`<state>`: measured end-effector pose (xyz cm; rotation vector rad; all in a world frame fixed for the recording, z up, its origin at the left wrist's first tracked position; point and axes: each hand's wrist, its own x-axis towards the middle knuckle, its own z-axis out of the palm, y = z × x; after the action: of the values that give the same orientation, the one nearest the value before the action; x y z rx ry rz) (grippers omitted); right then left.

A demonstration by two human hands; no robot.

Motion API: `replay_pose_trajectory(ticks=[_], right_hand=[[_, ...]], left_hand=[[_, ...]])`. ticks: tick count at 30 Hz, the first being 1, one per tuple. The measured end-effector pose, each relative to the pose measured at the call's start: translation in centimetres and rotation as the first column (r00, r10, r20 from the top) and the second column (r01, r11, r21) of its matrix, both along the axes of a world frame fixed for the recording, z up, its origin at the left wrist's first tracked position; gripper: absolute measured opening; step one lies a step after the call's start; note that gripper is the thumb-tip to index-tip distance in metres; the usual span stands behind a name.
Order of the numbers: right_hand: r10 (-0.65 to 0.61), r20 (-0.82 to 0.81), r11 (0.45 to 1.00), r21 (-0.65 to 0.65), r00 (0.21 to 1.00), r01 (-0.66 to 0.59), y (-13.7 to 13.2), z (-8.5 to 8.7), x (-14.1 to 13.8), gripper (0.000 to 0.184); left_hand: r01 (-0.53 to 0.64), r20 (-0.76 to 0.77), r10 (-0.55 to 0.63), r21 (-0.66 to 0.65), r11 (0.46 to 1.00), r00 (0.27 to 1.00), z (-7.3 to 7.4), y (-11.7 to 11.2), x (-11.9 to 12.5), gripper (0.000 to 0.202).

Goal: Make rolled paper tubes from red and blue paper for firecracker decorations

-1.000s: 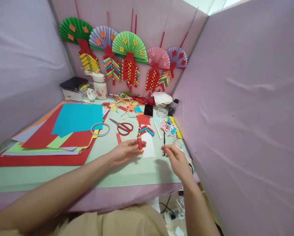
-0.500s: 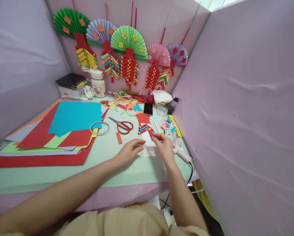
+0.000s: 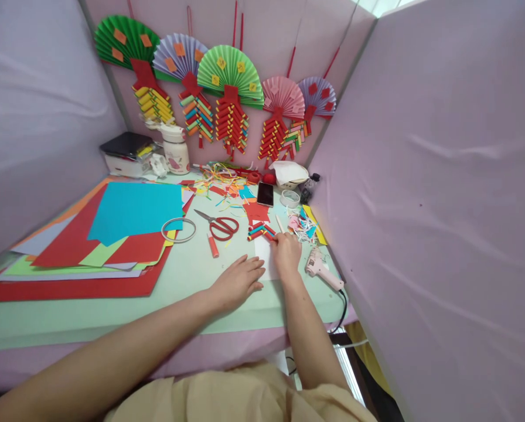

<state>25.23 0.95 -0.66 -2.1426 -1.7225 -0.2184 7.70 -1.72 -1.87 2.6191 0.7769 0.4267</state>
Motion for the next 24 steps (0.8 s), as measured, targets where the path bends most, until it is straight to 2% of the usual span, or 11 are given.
replay_pose_trajectory(ticks=[14, 24], right_hand=[[-0.008, 0.016, 0.999, -0.043, 1.0, 0.009, -0.21, 0.07, -0.2, 0.017], [-0.009, 0.094, 0.994, -0.104, 0.996, 0.018, -0.11, 0.36, -0.53, 0.018]], left_hand=[[-0.008, -0.016, 0.008, 0.012, 1.0, 1.0, 0.17, -0.1, -0.04, 0.032], [-0.006, 0.013, 0.006, 0.01, 1.0, 1.0, -0.22, -0.03, 0.03, 0.03]])
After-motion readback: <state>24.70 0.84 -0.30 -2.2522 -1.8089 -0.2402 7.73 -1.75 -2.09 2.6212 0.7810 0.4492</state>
